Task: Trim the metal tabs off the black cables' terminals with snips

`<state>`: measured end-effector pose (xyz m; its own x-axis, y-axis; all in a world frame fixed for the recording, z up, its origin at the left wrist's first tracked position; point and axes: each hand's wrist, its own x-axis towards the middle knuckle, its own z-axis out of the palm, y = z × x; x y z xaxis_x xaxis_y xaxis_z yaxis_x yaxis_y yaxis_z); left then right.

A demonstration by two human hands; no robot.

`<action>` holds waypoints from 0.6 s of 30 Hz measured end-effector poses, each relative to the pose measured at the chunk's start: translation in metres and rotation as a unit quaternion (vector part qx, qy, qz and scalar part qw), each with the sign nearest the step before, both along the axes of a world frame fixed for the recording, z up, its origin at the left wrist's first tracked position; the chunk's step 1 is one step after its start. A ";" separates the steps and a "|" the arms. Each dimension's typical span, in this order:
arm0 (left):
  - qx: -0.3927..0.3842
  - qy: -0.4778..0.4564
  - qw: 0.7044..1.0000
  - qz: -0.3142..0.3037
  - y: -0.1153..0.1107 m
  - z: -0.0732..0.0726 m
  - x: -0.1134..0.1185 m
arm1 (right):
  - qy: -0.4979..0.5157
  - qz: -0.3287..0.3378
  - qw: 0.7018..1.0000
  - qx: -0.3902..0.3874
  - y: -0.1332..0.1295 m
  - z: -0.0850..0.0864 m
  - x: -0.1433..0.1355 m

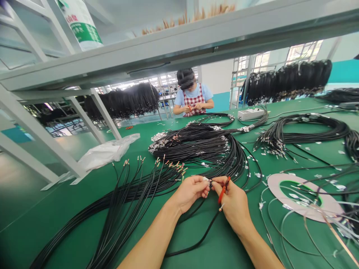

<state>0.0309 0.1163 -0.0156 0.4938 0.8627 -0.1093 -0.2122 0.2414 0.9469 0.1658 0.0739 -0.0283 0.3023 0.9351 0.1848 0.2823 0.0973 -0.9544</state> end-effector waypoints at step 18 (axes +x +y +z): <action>0.057 0.020 0.996 0.061 -0.001 -0.004 0.004 | -0.041 0.019 0.999 0.001 0.002 -0.005 0.007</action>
